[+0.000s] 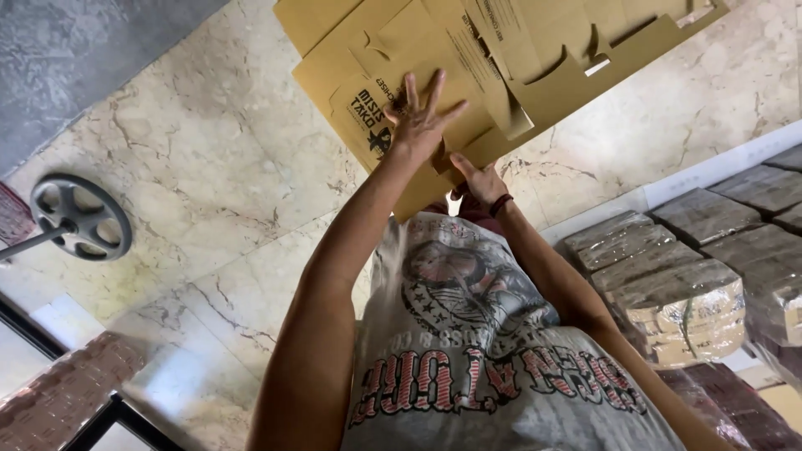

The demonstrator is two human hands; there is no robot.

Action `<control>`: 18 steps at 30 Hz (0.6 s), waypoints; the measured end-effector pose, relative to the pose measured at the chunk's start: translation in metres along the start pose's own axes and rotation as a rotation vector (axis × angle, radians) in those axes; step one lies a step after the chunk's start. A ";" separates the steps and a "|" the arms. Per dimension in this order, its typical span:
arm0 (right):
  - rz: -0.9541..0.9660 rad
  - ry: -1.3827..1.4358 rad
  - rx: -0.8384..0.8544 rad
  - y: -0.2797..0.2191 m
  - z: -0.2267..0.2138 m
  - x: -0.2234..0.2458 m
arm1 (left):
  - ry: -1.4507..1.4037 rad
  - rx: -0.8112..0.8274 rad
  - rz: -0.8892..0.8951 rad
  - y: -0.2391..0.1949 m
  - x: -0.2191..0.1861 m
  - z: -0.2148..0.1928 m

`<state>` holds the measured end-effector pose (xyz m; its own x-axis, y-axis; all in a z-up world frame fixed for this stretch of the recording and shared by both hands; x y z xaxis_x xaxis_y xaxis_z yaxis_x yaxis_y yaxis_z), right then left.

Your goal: Removing excess die-cut waste from cardboard sheets and stacking the finished pieces.

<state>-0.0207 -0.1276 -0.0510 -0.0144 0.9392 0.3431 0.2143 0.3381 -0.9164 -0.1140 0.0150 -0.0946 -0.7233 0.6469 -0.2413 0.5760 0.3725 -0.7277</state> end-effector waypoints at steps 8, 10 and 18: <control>-0.150 0.546 0.027 -0.047 -0.004 0.039 | 0.092 0.002 -0.011 -0.002 0.002 -0.016; -0.142 0.309 -0.030 -0.111 -0.008 0.096 | 0.052 -0.135 0.010 0.000 0.006 0.014; -0.130 0.008 -0.121 -0.018 -0.001 0.009 | -0.470 -0.364 0.006 -0.108 -0.015 -0.027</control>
<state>-0.0236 -0.1255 -0.0309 -0.0423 0.8875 0.4589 0.3269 0.4463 -0.8330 -0.1550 -0.0169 0.0052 -0.7626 0.3173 -0.5637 0.6144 0.6278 -0.4779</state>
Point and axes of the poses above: each hand's wrist, its own y-axis towards the middle knuckle, its own z-axis out of the palm, x = y × z, the point moved 2 cm from there along y, towards the middle knuckle, and after that the axes turned 2 degrees about -y, right-handed, at the moved point
